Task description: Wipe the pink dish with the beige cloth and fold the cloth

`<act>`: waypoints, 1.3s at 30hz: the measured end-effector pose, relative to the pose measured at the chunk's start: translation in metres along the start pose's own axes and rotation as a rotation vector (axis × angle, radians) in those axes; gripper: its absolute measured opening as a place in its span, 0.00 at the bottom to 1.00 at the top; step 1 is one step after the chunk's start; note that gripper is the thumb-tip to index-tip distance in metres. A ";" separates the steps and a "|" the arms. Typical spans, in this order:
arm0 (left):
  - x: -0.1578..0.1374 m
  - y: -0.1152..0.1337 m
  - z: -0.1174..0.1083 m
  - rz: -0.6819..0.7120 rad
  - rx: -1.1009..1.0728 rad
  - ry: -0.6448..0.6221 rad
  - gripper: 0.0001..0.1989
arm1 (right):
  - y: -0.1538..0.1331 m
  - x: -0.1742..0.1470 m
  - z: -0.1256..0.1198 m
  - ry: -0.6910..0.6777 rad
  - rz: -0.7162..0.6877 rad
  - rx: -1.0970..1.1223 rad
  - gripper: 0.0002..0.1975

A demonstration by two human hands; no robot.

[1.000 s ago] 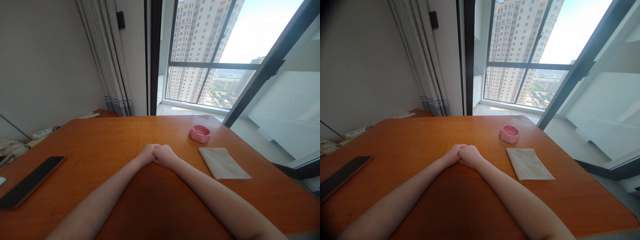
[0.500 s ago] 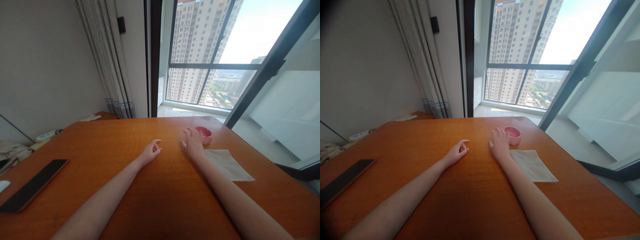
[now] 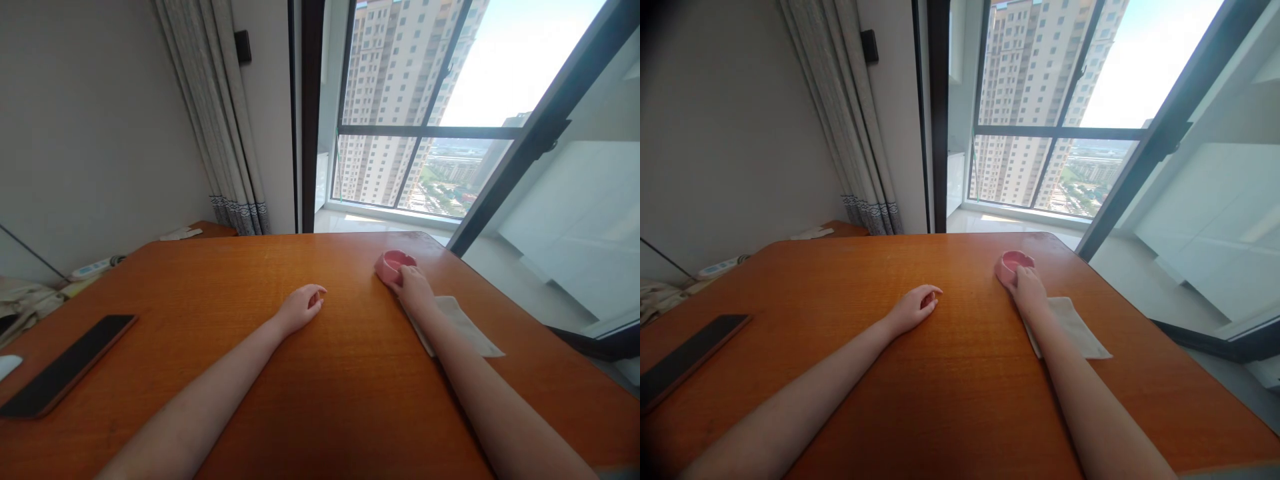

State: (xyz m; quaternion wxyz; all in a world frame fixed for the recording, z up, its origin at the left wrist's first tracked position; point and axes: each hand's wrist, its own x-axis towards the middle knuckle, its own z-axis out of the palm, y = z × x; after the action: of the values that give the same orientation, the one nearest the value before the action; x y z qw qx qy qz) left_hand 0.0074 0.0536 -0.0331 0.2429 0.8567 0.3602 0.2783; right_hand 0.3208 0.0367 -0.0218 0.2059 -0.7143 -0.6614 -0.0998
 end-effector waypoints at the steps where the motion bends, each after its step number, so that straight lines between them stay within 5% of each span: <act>1: -0.001 0.002 -0.001 0.029 0.016 0.029 0.13 | -0.007 -0.001 -0.004 0.008 -0.030 0.029 0.08; 6: -0.005 0.020 -0.009 0.228 0.270 0.162 0.23 | -0.062 -0.015 -0.024 -0.032 -0.427 0.217 0.06; 10: -0.008 0.041 -0.015 0.397 0.477 0.000 0.18 | -0.101 -0.032 -0.023 -0.104 -0.689 0.353 0.06; 14: -0.016 0.046 -0.026 0.359 0.518 -0.089 0.09 | -0.113 -0.045 -0.017 -0.107 -0.746 0.448 0.11; 19: -0.047 0.017 -0.070 0.083 0.533 0.031 0.10 | -0.087 -0.034 -0.023 0.014 -0.336 0.313 0.22; 23: -0.072 -0.031 -0.121 -0.226 0.694 0.180 0.14 | -0.048 -0.013 -0.033 -0.220 0.049 0.050 0.12; 26: -0.083 -0.061 -0.146 -0.359 0.748 0.225 0.14 | -0.024 -0.005 -0.041 -0.410 0.191 -0.023 0.12; 34: -0.090 -0.087 -0.152 -0.419 0.775 0.163 0.16 | 0.013 -0.008 -0.051 -0.737 0.446 -0.085 0.07; 39: -0.090 -0.088 -0.149 -0.399 0.771 0.134 0.17 | -0.003 -0.013 -0.052 -0.925 0.487 0.049 0.11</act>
State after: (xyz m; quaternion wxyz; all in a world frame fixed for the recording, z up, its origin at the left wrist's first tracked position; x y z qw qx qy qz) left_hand -0.1844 0.0729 -0.0060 -0.0698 0.7783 0.6111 0.1261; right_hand 0.3235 0.0026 0.0203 -0.0739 -0.8116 -0.5003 0.2924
